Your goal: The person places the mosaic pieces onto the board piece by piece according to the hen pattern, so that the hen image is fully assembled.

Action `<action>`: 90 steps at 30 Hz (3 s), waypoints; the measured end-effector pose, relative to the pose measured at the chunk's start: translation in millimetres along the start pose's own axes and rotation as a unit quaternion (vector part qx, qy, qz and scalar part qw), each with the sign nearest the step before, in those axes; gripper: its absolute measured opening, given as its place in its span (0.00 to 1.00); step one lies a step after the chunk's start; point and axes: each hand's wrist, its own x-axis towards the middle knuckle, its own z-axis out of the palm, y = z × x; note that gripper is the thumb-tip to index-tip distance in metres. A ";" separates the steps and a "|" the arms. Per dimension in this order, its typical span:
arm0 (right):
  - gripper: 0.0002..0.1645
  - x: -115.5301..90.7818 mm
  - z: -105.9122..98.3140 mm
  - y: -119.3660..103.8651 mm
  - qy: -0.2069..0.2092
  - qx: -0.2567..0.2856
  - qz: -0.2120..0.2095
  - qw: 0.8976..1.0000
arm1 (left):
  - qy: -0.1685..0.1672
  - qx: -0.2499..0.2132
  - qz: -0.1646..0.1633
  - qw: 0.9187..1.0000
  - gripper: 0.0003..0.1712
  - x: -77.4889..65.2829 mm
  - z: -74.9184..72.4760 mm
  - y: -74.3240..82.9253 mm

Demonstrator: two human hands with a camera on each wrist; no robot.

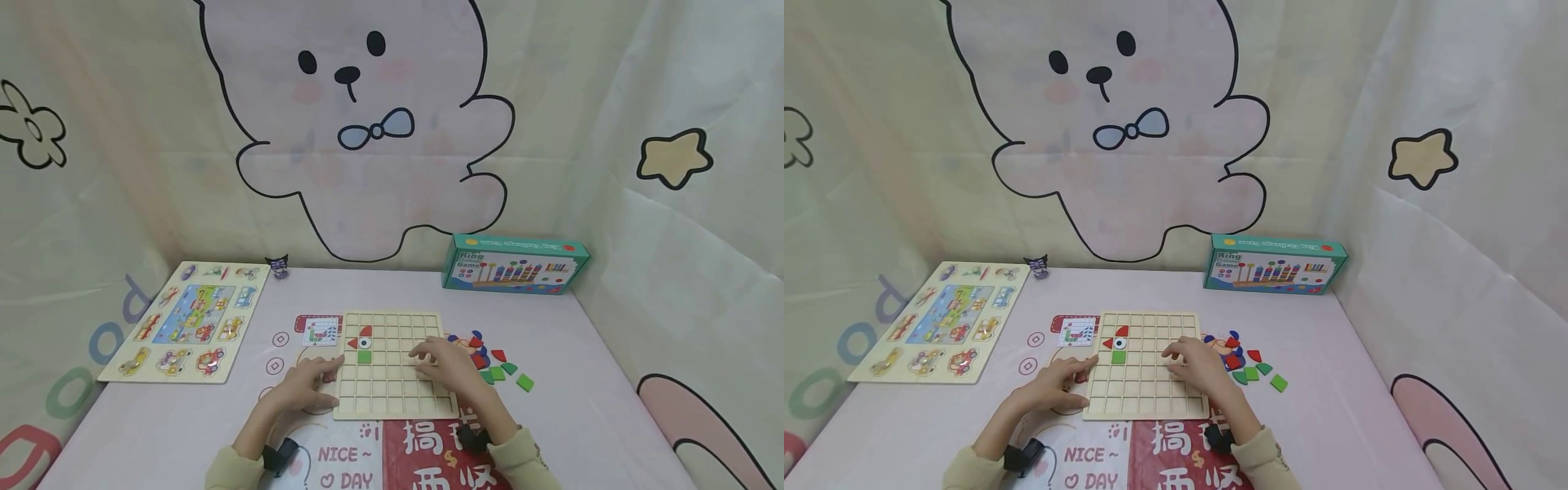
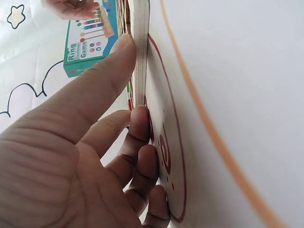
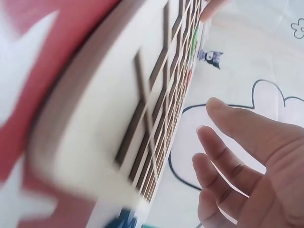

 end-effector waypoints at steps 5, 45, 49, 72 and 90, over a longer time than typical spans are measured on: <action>0.10 -11.1 -6.4 10.8 0.019 -0.006 0.017 1.000 | 0.002 0.000 0.005 1.000 0.44 0.2 0.3 0.5; 0.18 -79.2 -44.7 100.7 -0.007 -0.037 0.147 0.988 | -0.003 -0.004 -0.019 1.000 0.46 1.6 3.1 1.7; 0.18 -80.5 -46.7 104.4 -0.003 -0.035 0.142 0.989 | -0.002 -0.004 -0.021 1.000 0.46 1.3 2.2 2.1; 0.15 -73.7 -48.5 98.6 -0.025 -0.066 0.138 0.988 | -0.002 -0.010 -0.033 0.999 0.45 -1.5 -0.7 3.4; 0.20 -67.3 -55.5 91.8 -0.017 -0.080 0.117 0.990 | -0.001 -0.002 -0.035 0.999 0.45 -1.4 0.0 1.7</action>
